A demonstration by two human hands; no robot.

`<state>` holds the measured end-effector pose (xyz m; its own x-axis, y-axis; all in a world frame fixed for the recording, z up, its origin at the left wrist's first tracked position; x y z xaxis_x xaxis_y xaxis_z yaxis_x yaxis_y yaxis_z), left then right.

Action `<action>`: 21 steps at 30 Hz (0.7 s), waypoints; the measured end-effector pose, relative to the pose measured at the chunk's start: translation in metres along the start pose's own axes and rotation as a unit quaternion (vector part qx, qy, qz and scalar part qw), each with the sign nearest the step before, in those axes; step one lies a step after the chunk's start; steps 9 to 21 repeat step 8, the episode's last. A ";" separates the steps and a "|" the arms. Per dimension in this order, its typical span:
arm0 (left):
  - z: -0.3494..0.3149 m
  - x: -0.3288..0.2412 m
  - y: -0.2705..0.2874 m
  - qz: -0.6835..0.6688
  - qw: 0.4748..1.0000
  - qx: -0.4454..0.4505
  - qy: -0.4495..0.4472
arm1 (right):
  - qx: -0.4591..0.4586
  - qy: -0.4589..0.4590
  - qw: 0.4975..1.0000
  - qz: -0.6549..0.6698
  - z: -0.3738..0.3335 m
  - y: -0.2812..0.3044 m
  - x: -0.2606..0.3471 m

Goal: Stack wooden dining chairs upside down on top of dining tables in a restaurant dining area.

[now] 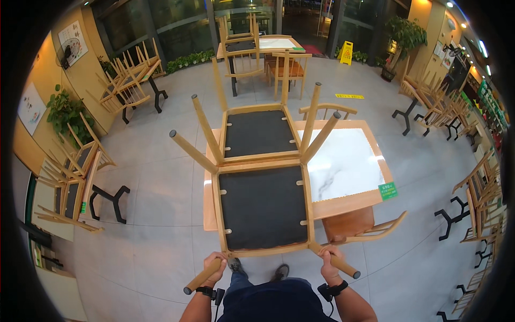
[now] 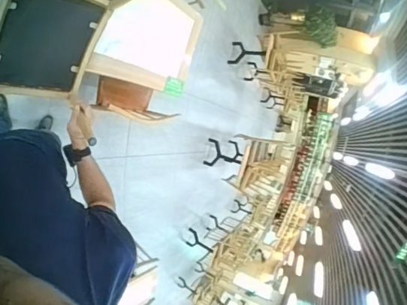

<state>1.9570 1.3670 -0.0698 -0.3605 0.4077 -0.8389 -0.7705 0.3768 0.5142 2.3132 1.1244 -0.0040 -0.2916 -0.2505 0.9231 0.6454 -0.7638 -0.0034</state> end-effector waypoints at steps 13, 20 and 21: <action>-0.019 -0.013 0.018 0.037 0.995 -0.065 0.069 | 0.040 -0.077 0.996 -0.013 0.008 -0.004 0.015; -0.019 -0.013 0.018 0.037 0.995 -0.065 0.069 | 0.040 -0.077 0.996 -0.013 0.008 -0.004 0.015; -0.019 -0.013 0.018 0.037 0.995 -0.065 0.069 | 0.040 -0.077 0.996 -0.013 0.008 -0.004 0.015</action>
Point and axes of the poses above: each hand's wrist, its own z-axis towards the middle knuckle, its own y-axis out of the back of the hand, x = y × z, the point moved 8 cm from there along z, towards the middle knuckle, and after that the axes turned 13 degrees about z, right-handed, at the moved point
